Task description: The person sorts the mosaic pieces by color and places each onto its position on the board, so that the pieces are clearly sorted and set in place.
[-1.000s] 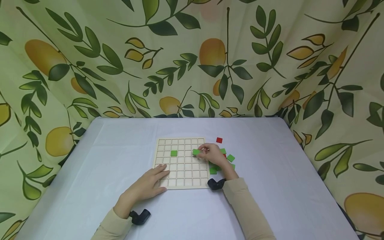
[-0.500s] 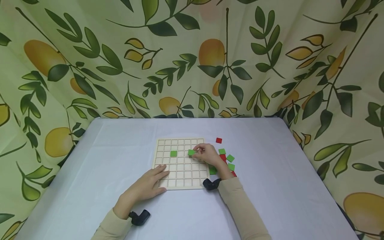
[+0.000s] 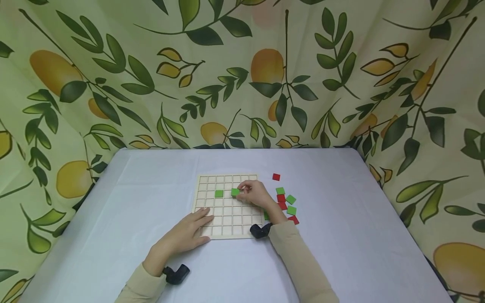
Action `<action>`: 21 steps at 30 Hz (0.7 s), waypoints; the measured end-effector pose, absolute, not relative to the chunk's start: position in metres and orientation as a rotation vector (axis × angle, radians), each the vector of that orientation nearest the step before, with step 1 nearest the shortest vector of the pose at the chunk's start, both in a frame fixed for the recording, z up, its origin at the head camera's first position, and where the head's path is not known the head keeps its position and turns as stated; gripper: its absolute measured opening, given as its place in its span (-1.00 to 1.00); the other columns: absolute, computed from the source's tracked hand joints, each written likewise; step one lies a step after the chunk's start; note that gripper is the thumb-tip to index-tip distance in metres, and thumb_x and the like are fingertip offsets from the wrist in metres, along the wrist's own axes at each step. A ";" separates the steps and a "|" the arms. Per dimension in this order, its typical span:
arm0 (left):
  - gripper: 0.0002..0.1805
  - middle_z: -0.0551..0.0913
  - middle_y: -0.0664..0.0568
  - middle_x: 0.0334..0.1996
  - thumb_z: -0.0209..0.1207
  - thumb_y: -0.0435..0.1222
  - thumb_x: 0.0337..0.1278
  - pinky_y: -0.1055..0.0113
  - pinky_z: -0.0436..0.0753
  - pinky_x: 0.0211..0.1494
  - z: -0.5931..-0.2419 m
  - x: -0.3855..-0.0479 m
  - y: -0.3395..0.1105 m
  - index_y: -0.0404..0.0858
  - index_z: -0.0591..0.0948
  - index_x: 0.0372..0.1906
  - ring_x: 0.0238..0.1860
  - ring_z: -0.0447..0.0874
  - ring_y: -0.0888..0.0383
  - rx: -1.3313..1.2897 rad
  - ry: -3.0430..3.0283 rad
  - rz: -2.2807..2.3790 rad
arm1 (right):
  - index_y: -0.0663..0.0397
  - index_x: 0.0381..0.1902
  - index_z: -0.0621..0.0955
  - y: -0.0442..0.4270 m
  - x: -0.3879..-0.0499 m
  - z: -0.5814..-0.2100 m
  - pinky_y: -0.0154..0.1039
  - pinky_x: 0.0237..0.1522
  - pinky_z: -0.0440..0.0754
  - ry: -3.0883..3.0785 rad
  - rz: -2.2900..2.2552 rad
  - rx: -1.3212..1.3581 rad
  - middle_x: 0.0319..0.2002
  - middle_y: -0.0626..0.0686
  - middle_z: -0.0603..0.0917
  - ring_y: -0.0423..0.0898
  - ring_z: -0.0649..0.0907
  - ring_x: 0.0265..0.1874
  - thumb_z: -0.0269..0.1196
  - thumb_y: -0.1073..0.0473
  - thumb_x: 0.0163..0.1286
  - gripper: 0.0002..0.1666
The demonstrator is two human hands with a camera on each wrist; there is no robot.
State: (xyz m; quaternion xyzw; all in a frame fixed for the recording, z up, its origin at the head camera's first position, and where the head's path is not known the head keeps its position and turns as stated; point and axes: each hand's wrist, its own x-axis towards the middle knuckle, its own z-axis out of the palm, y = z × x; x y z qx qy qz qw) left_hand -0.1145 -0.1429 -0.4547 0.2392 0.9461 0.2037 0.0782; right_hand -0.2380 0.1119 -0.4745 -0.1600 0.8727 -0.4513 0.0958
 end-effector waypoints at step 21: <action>-0.33 0.30 -0.21 0.44 0.30 -0.15 0.08 -0.13 0.32 0.48 -0.454 -0.115 -0.143 -0.26 0.44 0.31 0.48 0.22 -0.19 0.703 2.819 0.639 | 0.25 -0.22 0.67 0.089 -0.240 -0.472 -0.45 -0.50 0.31 2.631 -1.271 -0.541 -0.60 -0.06 0.44 -0.22 0.37 -0.57 0.44 0.25 0.10 -0.72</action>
